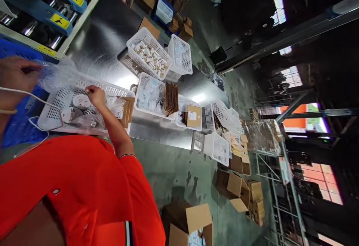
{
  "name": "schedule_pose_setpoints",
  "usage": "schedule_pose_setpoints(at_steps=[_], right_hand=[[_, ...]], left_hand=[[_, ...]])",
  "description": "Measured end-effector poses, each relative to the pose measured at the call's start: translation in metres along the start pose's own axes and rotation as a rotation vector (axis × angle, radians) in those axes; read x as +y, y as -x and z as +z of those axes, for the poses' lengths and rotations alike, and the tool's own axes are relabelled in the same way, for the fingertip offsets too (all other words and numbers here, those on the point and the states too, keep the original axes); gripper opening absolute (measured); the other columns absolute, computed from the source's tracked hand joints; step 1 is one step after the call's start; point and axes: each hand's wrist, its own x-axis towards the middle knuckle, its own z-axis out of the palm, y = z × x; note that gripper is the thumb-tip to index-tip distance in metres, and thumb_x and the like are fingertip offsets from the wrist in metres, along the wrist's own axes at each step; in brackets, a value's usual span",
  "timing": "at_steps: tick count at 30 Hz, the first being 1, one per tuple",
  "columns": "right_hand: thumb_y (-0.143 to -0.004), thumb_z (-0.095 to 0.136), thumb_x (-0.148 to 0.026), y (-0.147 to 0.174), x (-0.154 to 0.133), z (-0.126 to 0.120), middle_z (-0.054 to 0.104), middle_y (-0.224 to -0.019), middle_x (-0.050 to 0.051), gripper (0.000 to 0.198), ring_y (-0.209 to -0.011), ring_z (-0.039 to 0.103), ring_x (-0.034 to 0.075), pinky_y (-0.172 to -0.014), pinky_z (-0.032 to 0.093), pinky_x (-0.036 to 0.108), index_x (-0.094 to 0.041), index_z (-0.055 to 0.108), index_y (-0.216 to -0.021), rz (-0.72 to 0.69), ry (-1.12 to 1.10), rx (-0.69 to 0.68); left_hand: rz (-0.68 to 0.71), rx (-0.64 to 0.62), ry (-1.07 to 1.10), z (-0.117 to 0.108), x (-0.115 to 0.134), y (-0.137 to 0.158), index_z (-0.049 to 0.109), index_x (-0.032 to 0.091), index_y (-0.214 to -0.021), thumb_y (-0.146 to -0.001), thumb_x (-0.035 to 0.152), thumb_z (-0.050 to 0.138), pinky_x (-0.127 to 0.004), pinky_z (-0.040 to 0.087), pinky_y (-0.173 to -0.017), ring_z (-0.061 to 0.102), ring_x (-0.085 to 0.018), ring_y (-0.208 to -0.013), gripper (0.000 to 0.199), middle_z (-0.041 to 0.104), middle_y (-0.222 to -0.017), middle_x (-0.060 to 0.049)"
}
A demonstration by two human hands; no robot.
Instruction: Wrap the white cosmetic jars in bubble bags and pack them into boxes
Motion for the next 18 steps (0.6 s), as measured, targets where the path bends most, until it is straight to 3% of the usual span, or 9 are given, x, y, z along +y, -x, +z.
schedule_pose_setpoints(at_steps=[1,3,6,7,10,13,15,18], right_hand=[[-0.098,0.075,-0.012,-0.003,0.000,0.009,0.082,-0.106,0.009,0.003,-0.107,0.076,0.017,-0.101,0.058,0.026,-0.010,0.074,-0.096,0.031,0.137,-0.046],[-0.087,0.089,-0.012,-0.004,0.000,0.028,0.081,-0.122,0.018,0.024,-0.118,0.073,0.024,-0.107,0.058,0.036,-0.004,0.074,-0.104,0.072,0.299,-0.108],[-0.068,0.104,-0.015,0.001,0.001,0.044,0.073,-0.138,0.027,0.052,-0.125,0.069,0.031,-0.105,0.059,0.042,-0.002,0.072,-0.107,0.069,0.347,-0.108],[-0.068,0.103,-0.016,0.003,0.002,0.042,0.074,-0.136,0.025,0.047,-0.123,0.069,0.029,-0.103,0.060,0.038,-0.004,0.072,-0.101,0.060,0.359,-0.108],[-0.085,0.089,-0.016,0.008,0.005,0.018,0.077,-0.113,0.014,0.022,-0.109,0.070,0.017,-0.094,0.055,0.022,-0.009,0.068,-0.084,0.034,0.383,-0.098],[-0.099,0.074,-0.016,0.017,0.001,-0.015,0.076,-0.116,0.009,0.009,-0.106,0.070,0.013,-0.091,0.055,0.018,-0.011,0.070,-0.104,-0.040,0.185,0.056],[-0.104,0.067,-0.019,0.028,-0.004,-0.028,0.076,-0.120,0.008,0.021,-0.101,0.072,0.013,-0.088,0.059,0.019,-0.014,0.065,-0.125,-0.118,-0.116,0.146],[-0.110,0.057,-0.023,0.043,-0.012,-0.031,0.077,-0.110,0.001,0.029,-0.081,0.074,0.011,-0.076,0.060,0.021,-0.019,0.057,-0.139,-0.216,-0.401,0.026]], left_hand=[[0.065,-0.030,-0.121,-0.003,-0.003,-0.001,0.082,0.005,-0.127,-0.089,0.043,0.055,-0.049,0.057,-0.117,0.072,-0.031,-0.117,0.060,0.078,-0.117,-0.016],[0.117,-0.170,-0.289,-0.005,-0.005,0.000,0.077,0.006,-0.137,-0.090,0.040,0.055,-0.051,0.059,-0.114,0.070,-0.034,-0.124,0.063,0.073,-0.135,-0.018],[0.094,-0.343,-0.344,0.002,-0.007,0.003,0.069,0.009,-0.150,-0.087,0.036,0.060,-0.054,0.058,-0.116,0.066,-0.038,-0.133,0.069,0.062,-0.155,-0.019],[0.085,-0.365,-0.319,0.004,-0.010,0.003,0.068,0.009,-0.152,-0.086,0.036,0.062,-0.052,0.057,-0.117,0.067,-0.036,-0.129,0.071,0.061,-0.156,-0.019],[0.062,-0.349,-0.222,0.008,-0.019,0.000,0.072,0.010,-0.145,-0.088,0.034,0.059,-0.040,0.056,-0.116,0.069,-0.025,-0.108,0.062,0.068,-0.143,-0.015],[0.028,-0.303,-0.137,0.014,-0.025,-0.001,0.077,0.012,-0.134,-0.092,0.033,0.051,-0.034,0.058,-0.105,0.064,-0.019,-0.086,0.054,0.072,-0.126,-0.011],[0.030,-0.300,-0.072,0.021,-0.023,0.000,0.078,0.013,-0.131,-0.088,0.038,0.056,-0.033,0.059,-0.098,0.062,-0.017,-0.079,0.055,0.072,-0.127,-0.010],[0.058,-0.339,0.017,0.033,-0.011,0.005,0.079,0.013,-0.126,-0.076,0.041,0.066,-0.034,0.060,-0.088,0.064,-0.017,-0.078,0.058,0.074,-0.126,-0.011]])
